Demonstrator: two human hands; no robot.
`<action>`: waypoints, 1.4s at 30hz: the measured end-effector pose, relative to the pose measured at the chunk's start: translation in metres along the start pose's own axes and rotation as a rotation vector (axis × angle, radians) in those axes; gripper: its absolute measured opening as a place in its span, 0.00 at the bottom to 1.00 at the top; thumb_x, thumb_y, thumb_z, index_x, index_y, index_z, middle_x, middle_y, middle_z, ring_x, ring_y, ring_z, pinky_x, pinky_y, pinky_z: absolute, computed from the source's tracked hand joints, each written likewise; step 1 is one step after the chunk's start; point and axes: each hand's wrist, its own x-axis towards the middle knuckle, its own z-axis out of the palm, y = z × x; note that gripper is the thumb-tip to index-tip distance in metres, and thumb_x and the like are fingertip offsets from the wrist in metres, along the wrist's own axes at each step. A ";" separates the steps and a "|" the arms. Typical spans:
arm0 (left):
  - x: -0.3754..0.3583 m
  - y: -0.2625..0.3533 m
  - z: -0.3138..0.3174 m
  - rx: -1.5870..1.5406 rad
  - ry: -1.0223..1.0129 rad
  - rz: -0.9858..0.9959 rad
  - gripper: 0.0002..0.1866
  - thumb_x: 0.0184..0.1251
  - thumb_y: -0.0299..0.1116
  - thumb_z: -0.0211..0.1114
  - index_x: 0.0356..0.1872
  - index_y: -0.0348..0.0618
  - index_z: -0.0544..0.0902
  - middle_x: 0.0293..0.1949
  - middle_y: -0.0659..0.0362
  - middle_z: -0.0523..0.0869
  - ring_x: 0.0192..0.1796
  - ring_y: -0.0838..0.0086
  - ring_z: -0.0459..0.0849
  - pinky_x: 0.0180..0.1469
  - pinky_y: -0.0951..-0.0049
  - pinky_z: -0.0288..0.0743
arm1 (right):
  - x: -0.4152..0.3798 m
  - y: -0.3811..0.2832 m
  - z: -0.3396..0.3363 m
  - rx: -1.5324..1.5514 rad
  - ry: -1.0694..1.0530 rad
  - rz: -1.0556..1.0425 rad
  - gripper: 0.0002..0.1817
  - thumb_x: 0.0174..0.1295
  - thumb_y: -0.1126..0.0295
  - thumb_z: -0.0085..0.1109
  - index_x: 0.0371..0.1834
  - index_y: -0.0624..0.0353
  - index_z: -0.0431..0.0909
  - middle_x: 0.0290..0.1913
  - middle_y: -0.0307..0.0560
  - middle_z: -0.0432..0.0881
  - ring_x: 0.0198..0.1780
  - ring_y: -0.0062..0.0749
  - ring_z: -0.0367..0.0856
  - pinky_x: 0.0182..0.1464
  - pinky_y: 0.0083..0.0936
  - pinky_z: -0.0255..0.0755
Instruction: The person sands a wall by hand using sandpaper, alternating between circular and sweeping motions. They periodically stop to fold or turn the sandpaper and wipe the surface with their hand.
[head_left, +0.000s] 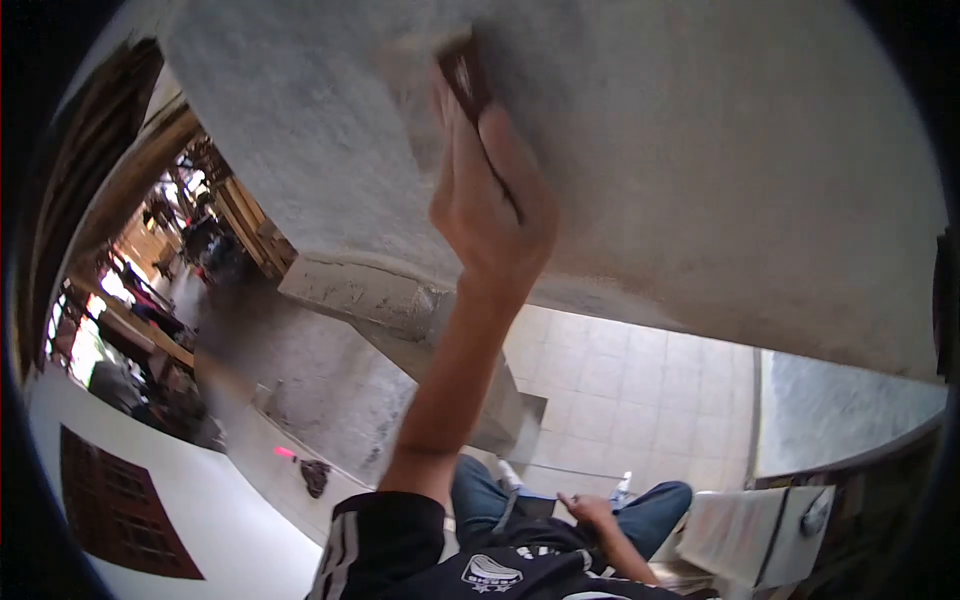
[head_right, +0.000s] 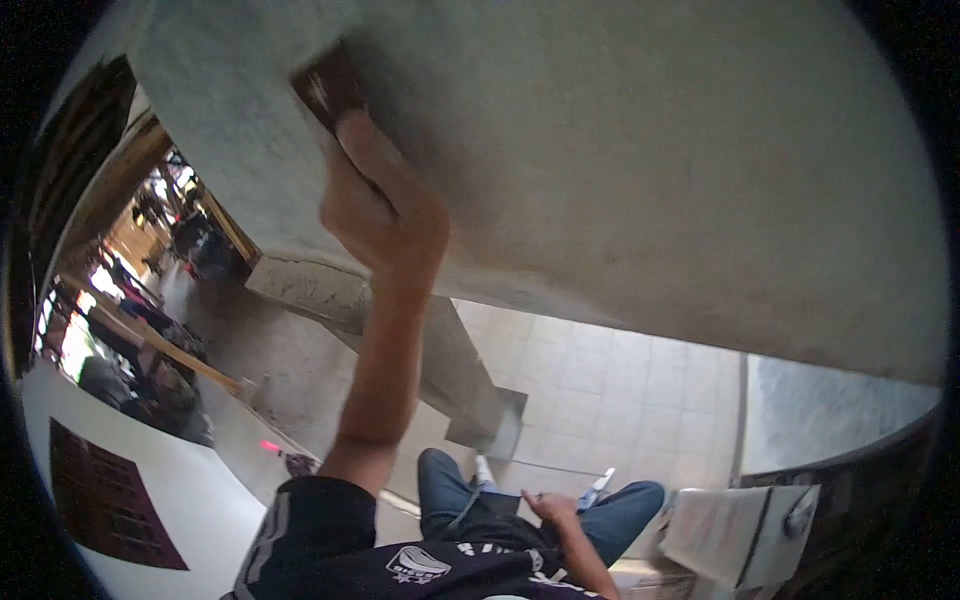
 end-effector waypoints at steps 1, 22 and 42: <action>-0.010 -0.001 0.000 0.042 0.001 0.023 0.22 0.76 0.26 0.46 0.61 0.14 0.66 0.63 0.31 0.70 0.67 0.42 0.69 0.69 0.52 0.62 | -0.003 -0.006 -0.005 0.014 -0.003 0.023 0.44 0.65 0.30 0.28 0.54 0.57 0.81 0.55 0.56 0.82 0.58 0.51 0.79 0.59 0.46 0.69; 0.044 0.018 -0.008 0.073 0.305 -0.460 0.23 0.79 0.34 0.40 0.48 0.19 0.77 0.43 0.41 0.85 0.40 0.56 0.85 0.43 0.67 0.79 | -0.026 -0.017 -0.025 0.125 -0.076 0.137 0.44 0.63 0.28 0.30 0.54 0.54 0.82 0.59 0.53 0.80 0.64 0.48 0.75 0.64 0.45 0.64; 0.040 0.038 -0.014 0.074 -0.017 -0.689 0.23 0.78 0.33 0.42 0.56 0.15 0.71 0.54 0.39 0.80 0.57 0.60 0.79 0.57 0.69 0.73 | -0.020 -0.016 -0.029 0.119 -0.065 0.132 0.46 0.61 0.26 0.29 0.54 0.55 0.82 0.59 0.58 0.79 0.63 0.49 0.75 0.63 0.43 0.66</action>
